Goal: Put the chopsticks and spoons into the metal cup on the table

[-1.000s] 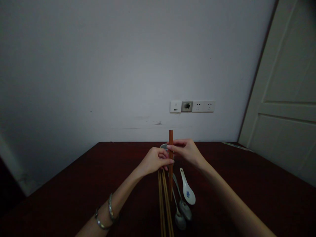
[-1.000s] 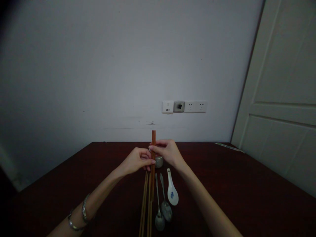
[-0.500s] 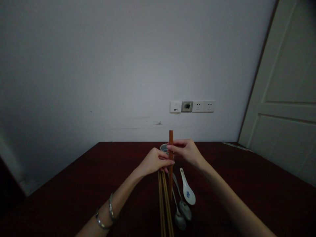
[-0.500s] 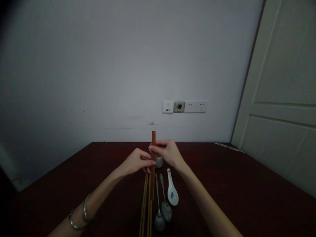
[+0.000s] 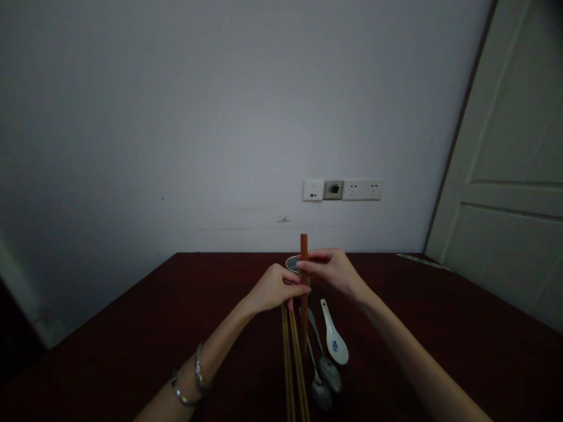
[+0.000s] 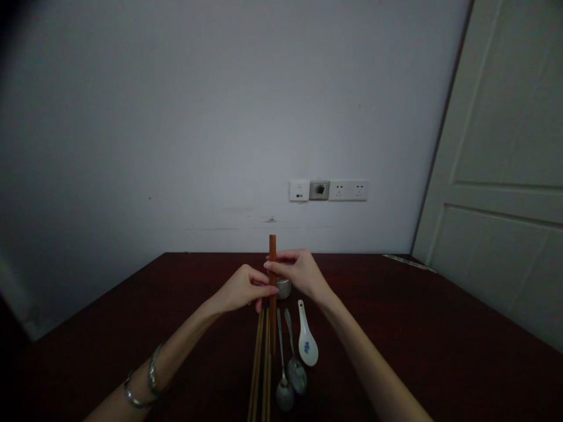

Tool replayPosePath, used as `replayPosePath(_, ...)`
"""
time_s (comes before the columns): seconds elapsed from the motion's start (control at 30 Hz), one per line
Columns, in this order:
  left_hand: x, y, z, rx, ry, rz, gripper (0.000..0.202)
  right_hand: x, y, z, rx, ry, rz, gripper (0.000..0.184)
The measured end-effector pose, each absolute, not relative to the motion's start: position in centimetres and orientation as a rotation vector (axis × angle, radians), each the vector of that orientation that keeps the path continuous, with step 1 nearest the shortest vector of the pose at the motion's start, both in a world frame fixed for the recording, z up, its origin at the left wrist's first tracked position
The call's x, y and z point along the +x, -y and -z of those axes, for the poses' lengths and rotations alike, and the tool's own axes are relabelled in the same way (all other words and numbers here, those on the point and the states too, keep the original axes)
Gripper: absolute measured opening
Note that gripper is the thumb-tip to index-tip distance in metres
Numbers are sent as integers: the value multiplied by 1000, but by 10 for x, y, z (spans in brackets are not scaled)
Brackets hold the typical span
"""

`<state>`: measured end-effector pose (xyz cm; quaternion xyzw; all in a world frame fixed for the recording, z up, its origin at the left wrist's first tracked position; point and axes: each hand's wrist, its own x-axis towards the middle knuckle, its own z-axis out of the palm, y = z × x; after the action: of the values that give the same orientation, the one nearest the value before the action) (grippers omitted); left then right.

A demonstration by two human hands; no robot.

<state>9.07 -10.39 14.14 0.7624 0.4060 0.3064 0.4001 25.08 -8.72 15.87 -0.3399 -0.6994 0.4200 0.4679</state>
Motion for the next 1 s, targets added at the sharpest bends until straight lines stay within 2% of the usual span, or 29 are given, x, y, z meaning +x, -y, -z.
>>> replayPosePath(0.13, 91, 102, -139, 1903, -1042, -763, 25, 255, 87, -163, -777, 1699, -1054, 32)
replayPosePath(0.27, 91, 101, -138, 1885, -1016, -731, 25, 259, 87, -166, -721, 1561, -1027, 55)
replayPosePath(0.33, 92, 102, -137, 1884, -1016, -725, 26, 260, 87, -167, -693, 1559, -1001, 60)
replayPosePath(0.63, 92, 102, -134, 1914, -1031, -704, 29, 261, 88, -165, -635, 1636, -950, 38)
replayPosePath(1.0, 93, 102, -135, 1944, -1027, -666, 28, 263, 86, -165, -648, 1655, -927, 36)
